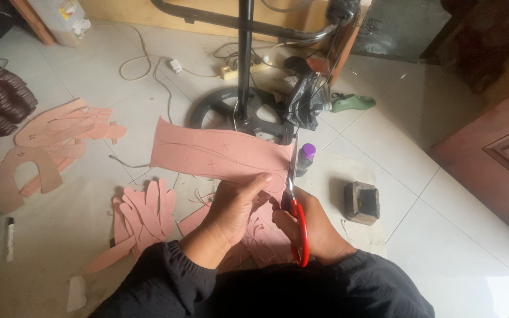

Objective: The person sits on the floor and uses red-handled scissors to cut elongated shapes from a large sheet of pink material. They follow pre-drawn outlines, rotate the sheet as needed, and place finished pieces on the floor.

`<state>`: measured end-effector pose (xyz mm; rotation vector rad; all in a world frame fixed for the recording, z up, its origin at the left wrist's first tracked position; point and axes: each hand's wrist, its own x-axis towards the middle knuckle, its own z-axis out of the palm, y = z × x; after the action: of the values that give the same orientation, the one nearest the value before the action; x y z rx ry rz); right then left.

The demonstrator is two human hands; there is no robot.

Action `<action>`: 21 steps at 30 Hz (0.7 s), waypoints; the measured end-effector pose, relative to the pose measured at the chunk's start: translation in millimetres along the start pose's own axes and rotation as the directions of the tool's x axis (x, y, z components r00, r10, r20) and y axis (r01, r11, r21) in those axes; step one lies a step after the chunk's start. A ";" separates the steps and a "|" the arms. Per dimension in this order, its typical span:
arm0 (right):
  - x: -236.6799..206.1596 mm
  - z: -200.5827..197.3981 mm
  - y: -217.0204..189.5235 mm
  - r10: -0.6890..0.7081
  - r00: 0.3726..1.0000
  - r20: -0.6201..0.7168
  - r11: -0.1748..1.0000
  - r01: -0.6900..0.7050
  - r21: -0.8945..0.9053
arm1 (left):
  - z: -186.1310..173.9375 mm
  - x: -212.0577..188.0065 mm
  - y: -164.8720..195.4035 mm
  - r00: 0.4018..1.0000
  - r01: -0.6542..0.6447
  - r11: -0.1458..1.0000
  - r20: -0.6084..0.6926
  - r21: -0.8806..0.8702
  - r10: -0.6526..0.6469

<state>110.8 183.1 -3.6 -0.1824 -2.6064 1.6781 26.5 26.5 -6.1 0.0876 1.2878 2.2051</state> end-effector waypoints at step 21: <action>-9.2 -8.1 -12.3 0.063 0.998 -0.026 0.998 -0.063 0.004 | 1.2 -1.8 -10.4 0.995 -0.038 0.998 -0.094 0.059 0.044</action>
<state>119.7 184.3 11.2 -0.2881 -2.6055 1.6870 33.1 30.3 -13.5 0.0316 1.4135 2.2310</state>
